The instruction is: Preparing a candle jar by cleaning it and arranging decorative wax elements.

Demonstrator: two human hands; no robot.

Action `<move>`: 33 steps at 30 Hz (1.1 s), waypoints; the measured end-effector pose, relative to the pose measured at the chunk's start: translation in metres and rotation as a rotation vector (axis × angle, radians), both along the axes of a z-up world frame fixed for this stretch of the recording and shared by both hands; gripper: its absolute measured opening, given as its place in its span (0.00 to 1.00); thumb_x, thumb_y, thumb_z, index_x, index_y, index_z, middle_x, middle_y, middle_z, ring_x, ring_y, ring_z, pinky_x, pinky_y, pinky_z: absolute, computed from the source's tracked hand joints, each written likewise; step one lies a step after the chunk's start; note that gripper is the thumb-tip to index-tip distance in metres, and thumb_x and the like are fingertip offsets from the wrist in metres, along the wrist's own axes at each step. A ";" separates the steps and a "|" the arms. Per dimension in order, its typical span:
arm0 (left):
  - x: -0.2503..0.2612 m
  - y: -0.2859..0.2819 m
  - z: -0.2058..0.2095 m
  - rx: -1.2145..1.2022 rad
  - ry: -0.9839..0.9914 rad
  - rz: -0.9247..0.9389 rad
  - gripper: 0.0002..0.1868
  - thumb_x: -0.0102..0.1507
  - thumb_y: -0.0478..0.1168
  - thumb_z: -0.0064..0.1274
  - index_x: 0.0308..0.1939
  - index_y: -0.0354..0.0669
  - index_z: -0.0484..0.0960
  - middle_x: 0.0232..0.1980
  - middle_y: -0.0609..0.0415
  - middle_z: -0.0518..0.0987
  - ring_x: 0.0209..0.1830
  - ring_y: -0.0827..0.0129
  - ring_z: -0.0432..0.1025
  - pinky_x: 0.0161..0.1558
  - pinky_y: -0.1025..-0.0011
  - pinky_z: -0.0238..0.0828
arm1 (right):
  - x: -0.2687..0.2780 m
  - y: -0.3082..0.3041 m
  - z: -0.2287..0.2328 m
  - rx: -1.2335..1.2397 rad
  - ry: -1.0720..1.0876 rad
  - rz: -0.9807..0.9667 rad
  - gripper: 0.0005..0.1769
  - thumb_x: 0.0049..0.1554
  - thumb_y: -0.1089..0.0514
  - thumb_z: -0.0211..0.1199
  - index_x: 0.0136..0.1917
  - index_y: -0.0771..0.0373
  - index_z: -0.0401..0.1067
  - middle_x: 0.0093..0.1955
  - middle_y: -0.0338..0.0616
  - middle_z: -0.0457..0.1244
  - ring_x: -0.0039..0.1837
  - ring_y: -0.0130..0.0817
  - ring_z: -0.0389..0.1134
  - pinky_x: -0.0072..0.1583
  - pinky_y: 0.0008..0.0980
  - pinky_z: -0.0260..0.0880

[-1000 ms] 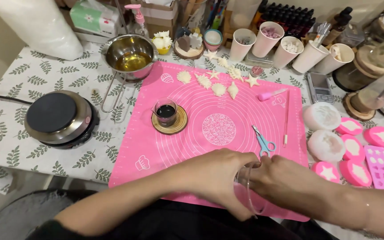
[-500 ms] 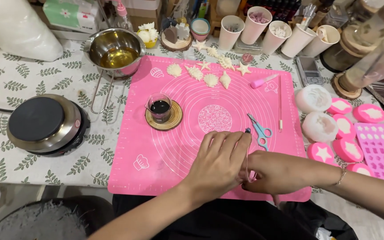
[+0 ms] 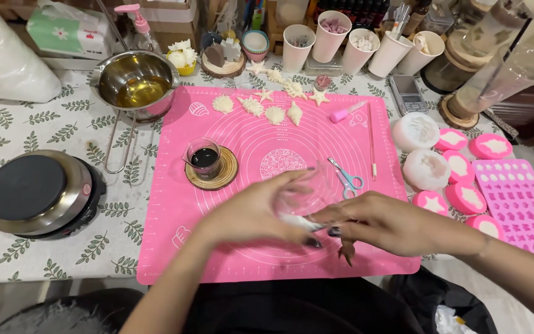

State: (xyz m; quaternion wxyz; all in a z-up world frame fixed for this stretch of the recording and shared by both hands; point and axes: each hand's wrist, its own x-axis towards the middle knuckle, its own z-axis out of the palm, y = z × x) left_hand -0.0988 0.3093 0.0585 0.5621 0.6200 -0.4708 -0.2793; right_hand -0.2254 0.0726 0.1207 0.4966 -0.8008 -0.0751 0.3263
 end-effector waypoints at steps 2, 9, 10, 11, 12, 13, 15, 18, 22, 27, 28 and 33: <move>0.001 -0.001 -0.017 -0.014 0.366 -0.189 0.50 0.57 0.53 0.62 0.77 0.41 0.56 0.61 0.36 0.76 0.55 0.45 0.76 0.53 0.55 0.77 | -0.004 -0.004 0.001 -0.009 -0.295 0.090 0.24 0.66 0.59 0.53 0.74 0.60 0.68 0.53 0.48 0.72 0.46 0.32 0.79 0.50 0.33 0.80; -0.013 -0.017 0.010 0.129 0.893 -0.098 0.45 0.63 0.74 0.28 0.72 0.46 0.59 0.44 0.43 0.80 0.33 0.57 0.79 0.35 0.58 0.82 | -0.001 0.005 0.010 -0.806 -0.931 0.337 0.42 0.52 0.66 0.55 0.79 0.49 0.60 0.79 0.34 0.55 0.36 0.40 0.69 0.32 0.37 0.71; -0.017 -0.019 0.009 0.130 0.898 -0.097 0.45 0.63 0.74 0.28 0.72 0.46 0.59 0.44 0.43 0.80 0.33 0.57 0.79 0.35 0.58 0.82 | -0.001 0.008 0.006 -0.804 -0.927 0.339 0.42 0.52 0.66 0.55 0.79 0.49 0.60 0.79 0.34 0.55 0.36 0.40 0.69 0.32 0.37 0.71; -0.021 -0.021 0.008 0.163 0.870 -0.003 0.44 0.63 0.74 0.26 0.67 0.44 0.61 0.36 0.47 0.79 0.25 0.61 0.77 0.27 0.63 0.79 | 0.000 0.011 0.002 -0.979 -0.881 0.393 0.44 0.52 0.66 0.54 0.81 0.49 0.56 0.82 0.34 0.52 0.38 0.44 0.69 0.31 0.36 0.72; -0.023 -0.023 0.007 0.198 0.839 0.091 0.43 0.63 0.74 0.24 0.63 0.43 0.63 0.28 0.52 0.77 0.18 0.65 0.74 0.19 0.68 0.75 | 0.002 0.014 -0.002 -1.154 -0.832 0.444 0.46 0.51 0.66 0.53 0.82 0.49 0.52 0.85 0.35 0.49 0.41 0.48 0.70 0.30 0.35 0.73; -0.026 -0.025 0.007 0.199 0.840 0.093 0.43 0.63 0.74 0.24 0.63 0.43 0.63 0.28 0.52 0.77 0.18 0.65 0.74 0.19 0.68 0.75 | 0.003 0.014 -0.006 -1.152 -0.832 0.445 0.46 0.51 0.66 0.53 0.82 0.49 0.52 0.85 0.35 0.49 0.41 0.48 0.70 0.30 0.35 0.73; -0.032 -0.028 0.008 0.070 0.748 0.222 0.37 0.67 0.68 0.30 0.59 0.37 0.69 0.18 0.55 0.71 0.11 0.71 0.68 0.12 0.75 0.65 | 0.004 0.013 -0.014 -1.052 -0.540 0.360 0.51 0.52 0.66 0.55 0.86 0.39 0.51 0.86 0.34 0.50 0.36 0.40 0.71 0.36 0.37 0.73; -0.043 -0.031 0.002 0.011 0.645 0.339 0.29 0.69 0.60 0.39 0.60 0.40 0.69 0.20 0.57 0.70 0.14 0.73 0.66 0.15 0.77 0.61 | 0.005 0.003 -0.019 -0.510 -1.040 0.272 0.47 0.46 0.63 0.62 0.79 0.54 0.60 0.76 0.43 0.59 0.55 0.40 0.75 0.50 0.28 0.79; -0.047 -0.033 -0.014 -0.106 0.480 0.371 0.25 0.70 0.56 0.46 0.61 0.41 0.69 0.29 0.56 0.77 0.28 0.75 0.73 0.29 0.78 0.68 | 0.009 -0.005 -0.009 -0.178 -0.225 0.149 0.45 0.52 0.66 0.67 0.81 0.58 0.57 0.63 0.44 0.72 0.32 0.27 0.69 0.37 0.25 0.69; -0.041 -0.032 -0.015 -0.326 0.253 0.374 0.32 0.62 0.53 0.61 0.64 0.40 0.68 0.46 0.48 0.83 0.42 0.73 0.79 0.43 0.75 0.77 | -0.008 -0.043 -0.038 0.344 0.560 -0.408 0.39 0.56 0.74 0.66 0.78 0.59 0.62 0.59 0.34 0.75 0.22 0.22 0.56 0.24 0.22 0.55; -0.036 -0.031 -0.021 -0.326 0.253 0.373 0.32 0.62 0.53 0.61 0.64 0.40 0.68 0.46 0.48 0.83 0.42 0.73 0.79 0.43 0.75 0.77 | -0.008 -0.044 -0.038 0.345 0.559 -0.409 0.39 0.56 0.74 0.66 0.78 0.59 0.62 0.59 0.34 0.75 0.22 0.22 0.56 0.24 0.22 0.55; -0.019 -0.016 -0.001 -0.502 -0.085 0.266 0.49 0.57 0.58 0.72 0.71 0.40 0.63 0.66 0.47 0.76 0.62 0.66 0.73 0.61 0.67 0.75 | -0.003 -0.037 -0.011 0.676 0.420 -0.425 0.25 0.65 0.71 0.50 0.73 0.63 0.70 0.18 0.41 0.55 0.16 0.25 0.51 0.20 0.27 0.53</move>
